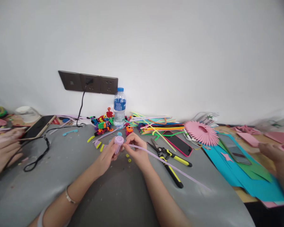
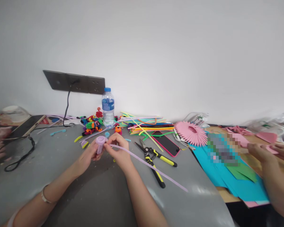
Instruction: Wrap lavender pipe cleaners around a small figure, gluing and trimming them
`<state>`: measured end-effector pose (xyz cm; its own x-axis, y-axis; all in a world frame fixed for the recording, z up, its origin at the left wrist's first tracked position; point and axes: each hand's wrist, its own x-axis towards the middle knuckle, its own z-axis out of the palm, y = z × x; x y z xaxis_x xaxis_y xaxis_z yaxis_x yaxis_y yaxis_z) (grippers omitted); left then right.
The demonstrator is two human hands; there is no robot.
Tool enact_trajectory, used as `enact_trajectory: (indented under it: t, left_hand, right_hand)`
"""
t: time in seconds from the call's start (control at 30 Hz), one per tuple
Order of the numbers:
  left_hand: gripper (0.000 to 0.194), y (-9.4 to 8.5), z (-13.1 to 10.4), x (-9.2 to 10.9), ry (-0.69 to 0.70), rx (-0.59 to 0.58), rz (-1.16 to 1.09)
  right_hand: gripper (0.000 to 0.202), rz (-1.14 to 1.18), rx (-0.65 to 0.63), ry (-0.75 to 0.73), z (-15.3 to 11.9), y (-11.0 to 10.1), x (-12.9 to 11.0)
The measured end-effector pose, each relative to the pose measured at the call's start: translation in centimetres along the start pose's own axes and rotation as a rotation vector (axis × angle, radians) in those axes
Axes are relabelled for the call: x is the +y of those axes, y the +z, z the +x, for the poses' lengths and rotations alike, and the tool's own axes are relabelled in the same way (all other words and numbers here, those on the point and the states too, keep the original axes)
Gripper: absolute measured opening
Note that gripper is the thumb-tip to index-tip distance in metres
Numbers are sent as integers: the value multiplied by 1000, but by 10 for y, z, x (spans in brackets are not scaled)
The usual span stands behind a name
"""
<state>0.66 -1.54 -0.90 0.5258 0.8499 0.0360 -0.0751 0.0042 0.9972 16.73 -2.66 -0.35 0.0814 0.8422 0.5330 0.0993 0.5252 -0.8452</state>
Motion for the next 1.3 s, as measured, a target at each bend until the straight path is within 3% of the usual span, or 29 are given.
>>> enact_trajectory:
  t: [0.77, 1.07, 1.3]
  left_hand:
    - [49, -1, 2, -2, 61, 29, 72]
    - [56, 3, 2, 5, -8, 33, 32]
    - [51, 1, 4, 2, -1, -3, 22]
  right_hand:
    - [20, 135, -50, 73, -3, 1, 8]
    - [24, 149, -54, 120, -2, 1, 7]
    - [21, 144, -37, 106, -1, -1, 6]
